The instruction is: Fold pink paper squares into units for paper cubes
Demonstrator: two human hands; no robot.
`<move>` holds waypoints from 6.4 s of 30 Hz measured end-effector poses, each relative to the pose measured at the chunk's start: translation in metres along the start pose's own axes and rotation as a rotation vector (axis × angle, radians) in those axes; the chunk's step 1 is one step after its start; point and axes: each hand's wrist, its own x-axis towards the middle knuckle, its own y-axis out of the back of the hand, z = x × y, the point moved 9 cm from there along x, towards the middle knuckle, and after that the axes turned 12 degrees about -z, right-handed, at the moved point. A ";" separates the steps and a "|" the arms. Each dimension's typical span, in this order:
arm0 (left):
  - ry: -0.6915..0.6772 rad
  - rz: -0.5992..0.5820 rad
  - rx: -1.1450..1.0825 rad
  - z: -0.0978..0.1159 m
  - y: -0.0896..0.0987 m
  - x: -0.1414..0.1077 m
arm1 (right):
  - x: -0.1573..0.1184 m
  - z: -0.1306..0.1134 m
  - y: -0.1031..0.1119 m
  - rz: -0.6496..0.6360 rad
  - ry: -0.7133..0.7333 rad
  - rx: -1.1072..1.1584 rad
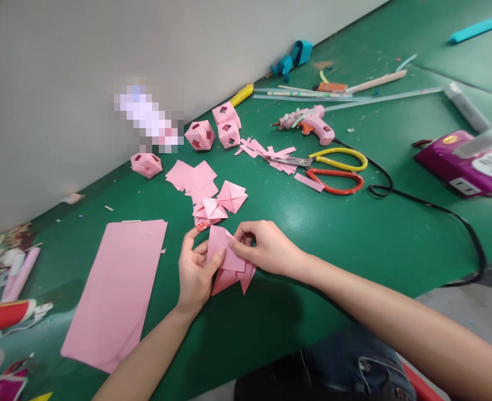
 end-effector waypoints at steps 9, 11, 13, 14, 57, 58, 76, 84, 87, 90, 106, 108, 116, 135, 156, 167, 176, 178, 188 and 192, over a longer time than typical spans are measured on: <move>0.012 0.002 0.038 0.004 -0.004 0.000 | -0.002 -0.004 0.005 0.039 0.008 -0.118; 0.011 0.009 0.059 0.005 -0.003 -0.001 | -0.003 -0.005 0.009 0.069 0.004 -0.139; 0.010 0.010 0.067 0.005 -0.003 -0.001 | -0.003 -0.004 0.011 0.076 0.003 -0.137; 0.006 0.008 0.071 0.005 -0.003 -0.001 | -0.003 -0.004 0.010 0.069 0.004 -0.135; -0.019 0.058 0.174 0.010 0.001 0.000 | -0.002 -0.008 0.003 0.092 0.050 -0.204; -0.026 0.054 0.176 0.010 0.001 0.000 | -0.002 -0.008 0.003 0.094 0.050 -0.208; -0.079 0.065 0.230 0.012 0.005 -0.002 | -0.002 -0.012 0.004 0.124 0.106 -0.202; -0.089 0.116 0.229 0.009 0.010 -0.002 | -0.005 -0.017 0.000 0.178 0.159 -0.222; -0.090 0.117 0.243 0.010 0.010 -0.002 | -0.004 -0.017 0.000 0.189 0.165 -0.233; -0.079 0.103 0.251 0.010 0.008 -0.002 | -0.004 -0.017 -0.001 0.182 0.174 -0.233; -0.040 0.080 0.143 0.005 0.008 -0.002 | -0.002 -0.021 0.005 0.152 0.155 -0.107; -0.039 0.066 0.152 0.006 0.007 -0.002 | -0.002 -0.021 0.005 0.150 0.152 -0.101; -0.039 0.066 0.151 0.007 0.005 -0.001 | -0.002 -0.021 0.006 0.188 0.164 -0.144; -0.060 0.071 0.047 0.002 0.007 0.000 | -0.001 -0.031 -0.002 0.222 0.332 -0.524; -0.039 0.059 0.040 0.002 0.005 -0.002 | 0.000 -0.036 -0.019 0.198 0.408 -0.880; -0.043 0.071 0.004 0.001 0.005 -0.001 | 0.000 -0.031 -0.017 0.206 0.387 -0.833; -0.046 0.105 -0.024 0.000 0.008 0.000 | 0.000 -0.031 -0.019 0.182 0.392 -0.805; -0.047 0.099 -0.028 0.000 0.008 0.000 | 0.000 -0.031 -0.019 0.176 0.379 -0.795; -0.033 0.059 0.061 0.001 0.006 -0.001 | 0.001 -0.029 -0.012 0.116 0.358 -0.629; -0.019 0.021 0.059 0.000 0.003 -0.001 | 0.000 -0.031 -0.013 0.107 0.386 -0.575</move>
